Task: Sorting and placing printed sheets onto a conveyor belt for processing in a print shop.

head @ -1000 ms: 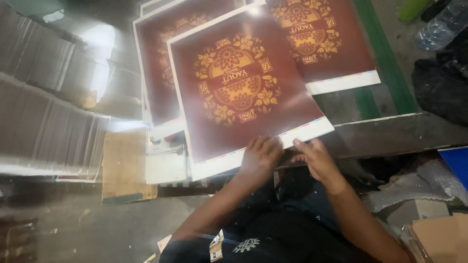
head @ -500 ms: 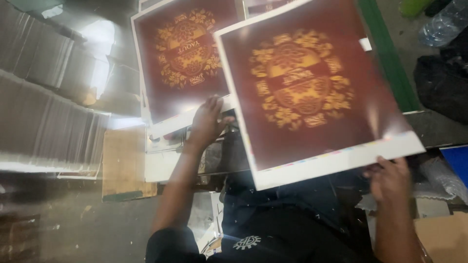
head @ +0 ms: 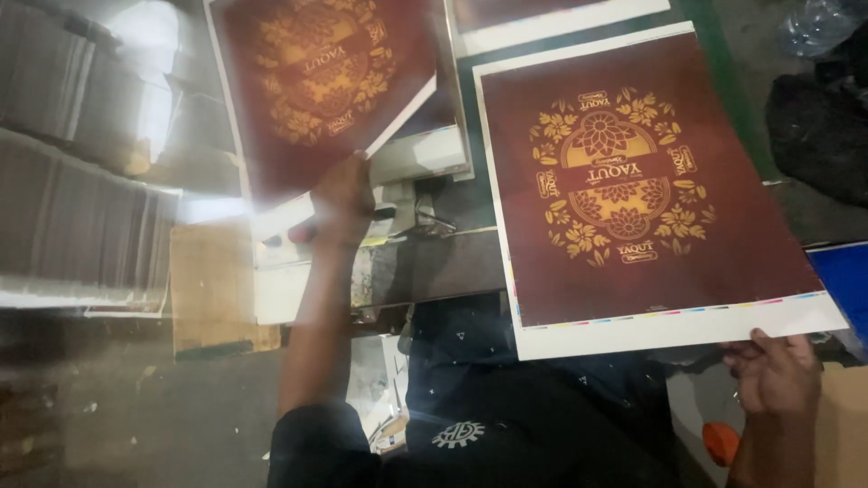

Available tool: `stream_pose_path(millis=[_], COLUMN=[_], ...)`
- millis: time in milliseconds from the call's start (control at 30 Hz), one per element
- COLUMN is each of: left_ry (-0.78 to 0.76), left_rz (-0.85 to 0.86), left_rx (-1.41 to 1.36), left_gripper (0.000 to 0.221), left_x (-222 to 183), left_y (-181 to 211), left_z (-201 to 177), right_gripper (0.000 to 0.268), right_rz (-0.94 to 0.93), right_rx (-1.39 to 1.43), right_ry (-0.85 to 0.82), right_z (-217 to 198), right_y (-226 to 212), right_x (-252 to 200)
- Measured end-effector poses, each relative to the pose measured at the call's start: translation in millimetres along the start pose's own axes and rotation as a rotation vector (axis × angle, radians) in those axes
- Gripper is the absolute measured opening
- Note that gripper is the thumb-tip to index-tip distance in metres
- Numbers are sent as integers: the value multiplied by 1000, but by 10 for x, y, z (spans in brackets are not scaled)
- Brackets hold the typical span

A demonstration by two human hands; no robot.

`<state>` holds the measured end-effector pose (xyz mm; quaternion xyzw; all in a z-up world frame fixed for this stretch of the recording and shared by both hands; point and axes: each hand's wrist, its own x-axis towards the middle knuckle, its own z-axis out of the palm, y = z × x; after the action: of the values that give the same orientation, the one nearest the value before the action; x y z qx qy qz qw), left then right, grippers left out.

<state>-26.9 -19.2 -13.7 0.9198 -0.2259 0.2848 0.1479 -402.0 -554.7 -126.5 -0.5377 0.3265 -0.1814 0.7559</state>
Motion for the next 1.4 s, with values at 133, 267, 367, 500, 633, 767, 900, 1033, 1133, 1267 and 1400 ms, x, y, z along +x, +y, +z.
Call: stream_pose_path(millis=[133,267,367,500,633,767,900,1033,1133,1267,1400], left_ry=[23,-20,77,24,-41,-3,21,4,9,231,235], left_rz=[58,-46,6,5,-30,-29,-45,-57,-68,25,189], left_rx=[-10,-46,-45,-24,-29,-62,-44,-23,-27,-82,-197], left_gripper=[14,12,13,15,21,18,12,11,13,19,17], left_x=[-81,-93,-101,-79,-54,-63,-91,-37,10,-26,-155], left_y=[82,177,204,260,312,330,273,285,292,406,850], left_z=[9,-21,-49,-95,-92,-90,-55,-126,-210,-140,121], right_gripper=[27,34,30,40,38,39,37,34,39,55,62], right_rz=[70,33,-24,4,1,-48,3,28,145,141,117], right_rx=[-51,-51,27,-22,-35,-4,-29,-69,-22,-97,-148], right_ry=[6,-69,-112,-123,-146,-278,-254,-303,-312,-133,-350], right_z=[177,414,698,1060,1260,1397,1537,1750,1870,2091,2466], right_y=[69,228,157,4,1,-6,68,106,18,-69,70], right_x=[162,592,871,1202,1623,1840,2198,2672,2786,2165,1304])
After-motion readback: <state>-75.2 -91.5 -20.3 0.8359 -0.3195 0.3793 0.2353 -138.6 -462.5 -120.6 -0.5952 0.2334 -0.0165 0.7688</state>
